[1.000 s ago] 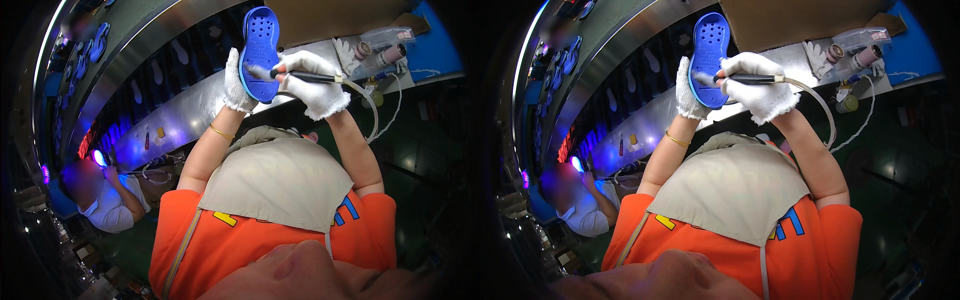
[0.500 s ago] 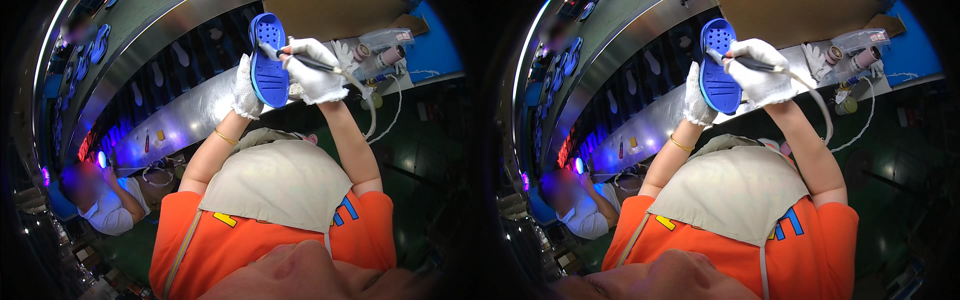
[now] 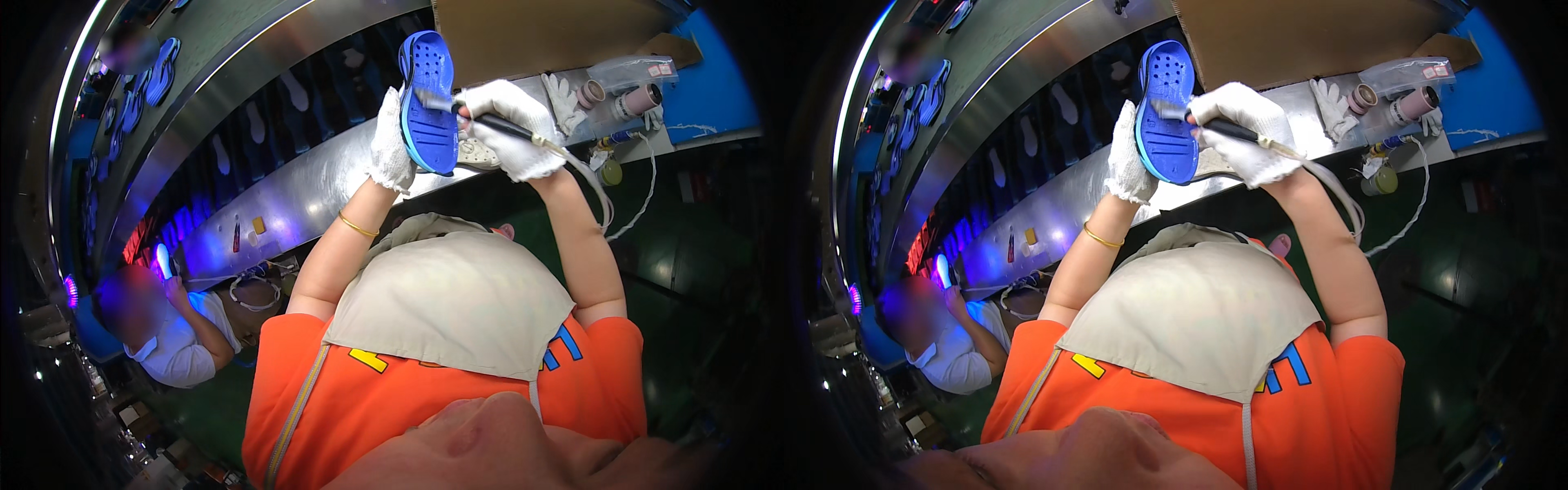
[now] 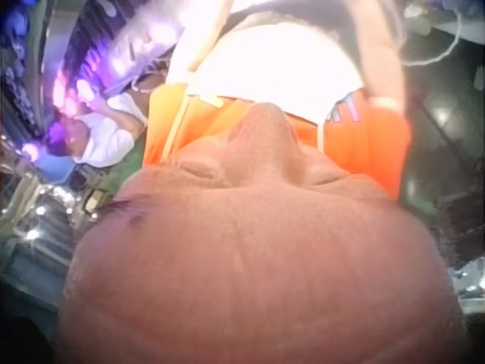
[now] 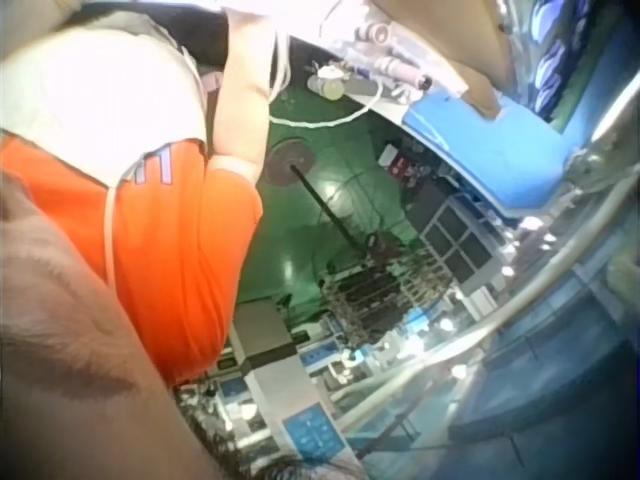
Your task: The person uses a handheld tool to scrape and clean the soles of blue slip-on shoes. They repeatedly pick up shoes from a nearby surface, scrape the soles, and place them back down.
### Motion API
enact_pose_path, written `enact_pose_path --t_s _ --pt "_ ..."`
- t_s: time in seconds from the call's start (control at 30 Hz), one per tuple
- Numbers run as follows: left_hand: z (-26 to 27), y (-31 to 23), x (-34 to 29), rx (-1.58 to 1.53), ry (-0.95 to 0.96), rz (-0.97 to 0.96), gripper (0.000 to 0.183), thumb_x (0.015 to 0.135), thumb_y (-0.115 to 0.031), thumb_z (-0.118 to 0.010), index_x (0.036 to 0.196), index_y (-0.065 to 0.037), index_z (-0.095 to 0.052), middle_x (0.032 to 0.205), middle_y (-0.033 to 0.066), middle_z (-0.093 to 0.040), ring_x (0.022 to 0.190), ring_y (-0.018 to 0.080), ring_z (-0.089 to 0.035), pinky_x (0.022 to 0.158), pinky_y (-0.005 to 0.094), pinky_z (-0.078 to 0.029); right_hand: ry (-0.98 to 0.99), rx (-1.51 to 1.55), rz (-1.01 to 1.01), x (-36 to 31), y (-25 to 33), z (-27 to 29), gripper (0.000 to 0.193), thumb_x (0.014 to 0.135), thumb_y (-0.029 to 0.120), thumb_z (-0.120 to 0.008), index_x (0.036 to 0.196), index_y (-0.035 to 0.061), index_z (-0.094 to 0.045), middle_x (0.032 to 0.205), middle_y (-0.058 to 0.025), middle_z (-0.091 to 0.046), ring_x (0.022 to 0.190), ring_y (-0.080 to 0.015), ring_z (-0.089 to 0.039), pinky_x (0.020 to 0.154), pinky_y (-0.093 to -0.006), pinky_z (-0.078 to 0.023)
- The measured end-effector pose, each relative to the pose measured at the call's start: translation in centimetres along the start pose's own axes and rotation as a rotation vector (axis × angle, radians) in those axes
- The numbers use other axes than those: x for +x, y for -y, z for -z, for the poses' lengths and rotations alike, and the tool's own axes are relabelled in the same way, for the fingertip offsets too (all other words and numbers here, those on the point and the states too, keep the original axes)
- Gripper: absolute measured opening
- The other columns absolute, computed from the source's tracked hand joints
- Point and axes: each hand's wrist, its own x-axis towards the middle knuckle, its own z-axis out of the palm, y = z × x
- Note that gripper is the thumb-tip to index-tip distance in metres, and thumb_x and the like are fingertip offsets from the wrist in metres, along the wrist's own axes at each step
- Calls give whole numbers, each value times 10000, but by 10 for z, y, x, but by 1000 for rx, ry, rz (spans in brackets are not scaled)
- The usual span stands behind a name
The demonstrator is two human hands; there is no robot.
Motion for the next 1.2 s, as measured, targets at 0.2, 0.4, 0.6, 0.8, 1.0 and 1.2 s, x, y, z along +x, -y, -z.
enact_pose_path --t_s 0.2,0.4,0.6,0.8,1.0,1.2 --pt "-32 -11 5 348 -383 -108 551 973 -482 -250 1308 -81 -423 1173 149 -562 980 280 -597 859 407 -513 21 -122 189 19 9 18 185 683 -59 -662 847 20 -630 877 -93 -636 834 -219 -631 754 -299 -501" --pt "-42 -37 9 493 -317 -227 518 983 -457 -259 1276 -72 -447 1062 135 -605 876 236 -615 809 358 -532 173 -197 284 22 31 35 219 658 -82 -663 840 28 -611 878 -96 -632 824 -242 -624 736 -312 -496" --pt "-90 -120 60 277 135 -203 384 907 -291 -353 1092 4 -514 939 154 -595 871 261 -603 783 402 -514 -164 128 90 14 28 42 217 784 -132 -590 969 -22 -610 1048 -126 -619 885 -138 -628 797 -257 -522" --pt "-120 -181 69 2024 -306 -501 265 877 -258 -511 915 -28 -639 809 119 -624 798 227 -583 811 353 -453 -141 109 129 21 28 21 177 770 -95 -645 921 -9 -614 1035 -116 -627 967 -179 -608 849 -294 -485" --pt "-88 -245 65 2104 144 -797 211 862 -160 -543 976 1 -618 913 117 -618 890 222 -596 766 349 -504 -284 310 -181 5 15 28 200 792 -97 -628 954 19 -615 1027 -108 -634 930 -160 -614 848 -279 -487" --pt "-14 -439 7 2643 -1189 -242 583 877 -518 -343 1235 -90 -513 1215 214 -539 1104 340 -545 912 432 -432 -210 203 -142 15 20 -2 164 794 -73 -638 932 5 -596 1004 -88 -632 894 -129 -609 810 -249 -494"
